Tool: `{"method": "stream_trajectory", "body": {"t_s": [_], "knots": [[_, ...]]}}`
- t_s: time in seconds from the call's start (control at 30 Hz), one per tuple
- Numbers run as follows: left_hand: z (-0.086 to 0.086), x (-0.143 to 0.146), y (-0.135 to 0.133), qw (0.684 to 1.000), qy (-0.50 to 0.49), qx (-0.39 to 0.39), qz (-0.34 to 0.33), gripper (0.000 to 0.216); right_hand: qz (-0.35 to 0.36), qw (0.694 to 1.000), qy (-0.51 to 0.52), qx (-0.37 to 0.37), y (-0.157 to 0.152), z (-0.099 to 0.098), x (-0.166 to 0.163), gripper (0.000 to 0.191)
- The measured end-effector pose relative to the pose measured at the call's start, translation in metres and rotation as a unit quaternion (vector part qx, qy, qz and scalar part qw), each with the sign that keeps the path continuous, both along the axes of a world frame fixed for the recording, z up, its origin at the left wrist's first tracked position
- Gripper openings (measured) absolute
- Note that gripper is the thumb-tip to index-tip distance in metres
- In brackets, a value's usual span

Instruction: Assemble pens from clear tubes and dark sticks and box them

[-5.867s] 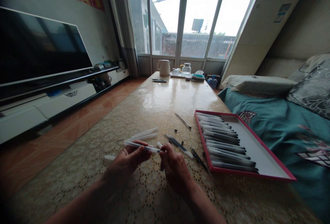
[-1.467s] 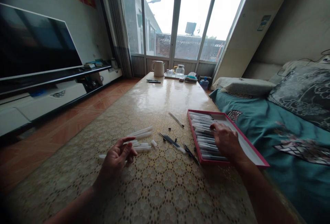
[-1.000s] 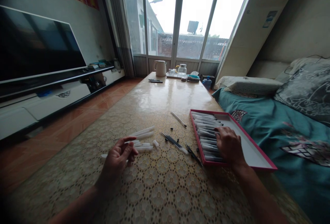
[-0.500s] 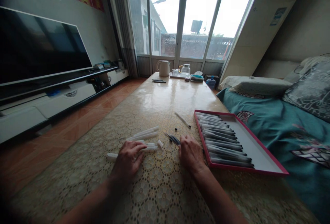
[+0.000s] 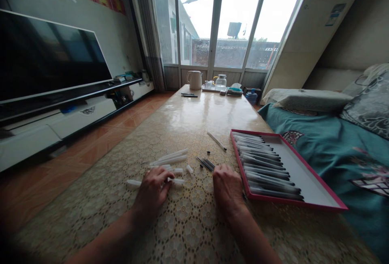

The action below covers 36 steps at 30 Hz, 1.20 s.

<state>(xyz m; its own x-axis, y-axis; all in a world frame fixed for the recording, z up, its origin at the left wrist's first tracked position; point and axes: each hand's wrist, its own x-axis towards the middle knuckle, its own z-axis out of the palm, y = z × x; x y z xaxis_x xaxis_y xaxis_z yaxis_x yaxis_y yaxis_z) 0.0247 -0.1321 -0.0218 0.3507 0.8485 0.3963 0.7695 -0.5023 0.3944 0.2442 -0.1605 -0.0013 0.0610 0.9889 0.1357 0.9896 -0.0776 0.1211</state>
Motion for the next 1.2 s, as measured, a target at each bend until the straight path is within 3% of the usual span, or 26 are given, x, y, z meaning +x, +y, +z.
{"method": "stream_trajectory", "body": {"t_s": [0.17, 0.3, 0.47, 0.7, 0.8, 0.9, 1.07, 1.2], "knots": [[0.004, 0.001, -0.002, 0.993, -0.1, 0.06, -0.022, 0.015, 0.011, 0.999, 0.006, 0.036, 0.002, -0.008, 0.005, 0.018], [0.005, -0.001, -0.007, 0.979, -0.194, 0.067, -0.011, 0.013, 0.018, 0.992, 0.091, 0.09, 0.0, -0.007, 0.006, 0.01], [0.008, 0.001, -0.012, 0.944, -0.325, -0.059, 0.012, 0.015, 0.047, 0.955, 0.271, 0.114, -0.004, -0.006, 0.0, 0.014], [0.007, 0.004, 0.003, 0.859, -0.482, -0.171, -0.005, 0.017, 0.057, 0.918, 0.359, 0.159, -0.005, -0.007, -0.001, 0.016], [0.003, 0.0, 0.011, 0.847, -0.494, -0.198, 0.013, 0.022, 0.064, 0.911, 0.376, 0.157, -0.006, -0.006, -0.002, 0.016], [0.0, -0.002, 0.013, 0.866, -0.467, -0.175, 0.037, 0.019, 0.07, 0.913, 0.375, 0.146, -0.006, -0.007, -0.004, 0.013], [0.002, 0.0, 0.006, 0.963, -0.267, -0.036, 0.027, 0.01, 0.07, 0.92, 0.359, 0.139, -0.004, -0.011, -0.005, 0.012], [0.014, -0.01, -0.004, 0.988, -0.15, -0.033, 0.006, 0.02, 0.068, 0.929, 0.337, 0.136, -0.003, -0.013, -0.001, 0.013]]}}
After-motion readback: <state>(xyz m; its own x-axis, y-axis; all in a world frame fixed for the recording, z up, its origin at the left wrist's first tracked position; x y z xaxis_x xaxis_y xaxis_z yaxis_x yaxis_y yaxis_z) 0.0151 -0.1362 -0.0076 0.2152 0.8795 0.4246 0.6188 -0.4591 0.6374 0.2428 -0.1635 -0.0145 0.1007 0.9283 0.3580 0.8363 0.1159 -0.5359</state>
